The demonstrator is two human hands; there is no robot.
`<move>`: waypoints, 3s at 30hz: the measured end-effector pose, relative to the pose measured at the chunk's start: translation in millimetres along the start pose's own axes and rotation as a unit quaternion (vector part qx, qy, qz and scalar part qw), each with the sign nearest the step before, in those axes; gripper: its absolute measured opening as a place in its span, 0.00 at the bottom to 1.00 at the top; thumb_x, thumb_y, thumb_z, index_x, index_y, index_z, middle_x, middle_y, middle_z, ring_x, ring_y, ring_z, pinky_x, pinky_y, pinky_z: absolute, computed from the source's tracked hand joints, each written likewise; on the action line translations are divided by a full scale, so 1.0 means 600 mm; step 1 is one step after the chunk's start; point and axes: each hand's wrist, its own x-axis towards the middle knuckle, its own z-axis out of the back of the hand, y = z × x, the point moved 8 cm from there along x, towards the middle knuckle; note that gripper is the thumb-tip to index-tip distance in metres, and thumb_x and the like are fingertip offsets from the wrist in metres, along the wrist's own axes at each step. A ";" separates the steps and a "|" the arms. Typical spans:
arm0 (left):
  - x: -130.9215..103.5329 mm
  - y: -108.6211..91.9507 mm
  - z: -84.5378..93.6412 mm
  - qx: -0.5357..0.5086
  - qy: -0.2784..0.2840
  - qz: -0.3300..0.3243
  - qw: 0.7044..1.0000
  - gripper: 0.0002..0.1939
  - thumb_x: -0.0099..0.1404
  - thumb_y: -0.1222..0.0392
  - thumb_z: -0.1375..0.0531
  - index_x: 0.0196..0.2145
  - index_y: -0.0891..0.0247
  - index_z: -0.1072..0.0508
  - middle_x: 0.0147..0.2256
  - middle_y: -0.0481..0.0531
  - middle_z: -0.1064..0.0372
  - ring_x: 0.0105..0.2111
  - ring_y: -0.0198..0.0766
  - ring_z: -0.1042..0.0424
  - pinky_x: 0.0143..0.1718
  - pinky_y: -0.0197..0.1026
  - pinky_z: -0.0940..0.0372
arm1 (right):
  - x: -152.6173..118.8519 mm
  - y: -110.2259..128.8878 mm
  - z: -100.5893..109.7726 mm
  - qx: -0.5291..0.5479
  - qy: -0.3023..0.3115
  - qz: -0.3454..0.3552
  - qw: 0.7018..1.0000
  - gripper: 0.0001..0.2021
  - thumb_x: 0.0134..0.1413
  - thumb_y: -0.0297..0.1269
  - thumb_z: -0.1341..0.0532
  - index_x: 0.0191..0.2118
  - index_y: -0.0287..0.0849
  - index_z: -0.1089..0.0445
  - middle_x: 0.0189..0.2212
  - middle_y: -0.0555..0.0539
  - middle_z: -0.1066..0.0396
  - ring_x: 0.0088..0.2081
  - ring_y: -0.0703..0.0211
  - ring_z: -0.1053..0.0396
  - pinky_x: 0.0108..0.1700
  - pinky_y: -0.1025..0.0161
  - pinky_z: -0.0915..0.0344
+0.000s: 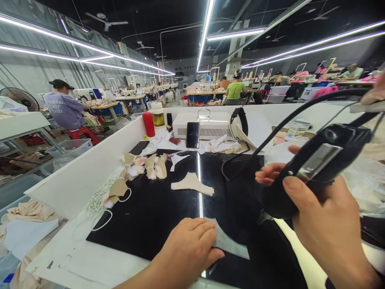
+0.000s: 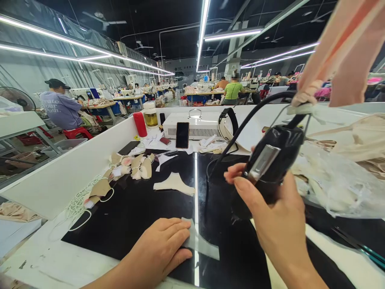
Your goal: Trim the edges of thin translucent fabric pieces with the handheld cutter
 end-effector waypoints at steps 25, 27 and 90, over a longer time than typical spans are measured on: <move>0.001 -0.010 -0.004 0.058 -0.058 -0.037 0.996 0.20 0.83 0.50 0.52 0.43 0.66 0.27 0.48 0.50 0.20 0.47 0.38 0.21 0.40 0.42 0.29 | -0.060 -0.001 -0.134 0.241 0.030 -0.057 0.968 0.16 0.59 0.39 0.29 0.48 0.49 0.35 0.31 0.54 0.23 0.26 0.60 0.25 0.31 0.62 0.25; -0.001 -0.010 -0.005 0.059 -0.059 -0.036 0.996 0.20 0.83 0.50 0.52 0.43 0.66 0.27 0.48 0.50 0.20 0.47 0.38 0.21 0.40 0.42 0.29 | -0.060 -0.004 -0.134 0.222 0.030 -0.055 0.973 0.14 0.61 0.38 0.30 0.47 0.49 0.34 0.32 0.54 0.23 0.26 0.60 0.24 0.32 0.62 0.25; -0.002 -0.007 0.002 0.042 0.010 -0.032 0.999 0.16 0.82 0.55 0.50 0.50 0.63 0.25 0.52 0.55 0.22 0.50 0.43 0.22 0.46 0.46 0.25 | -0.087 -0.007 -0.038 0.234 0.038 -0.084 0.968 0.19 0.62 0.46 0.28 0.54 0.53 0.32 0.35 0.52 0.26 0.30 0.59 0.27 0.34 0.62 0.25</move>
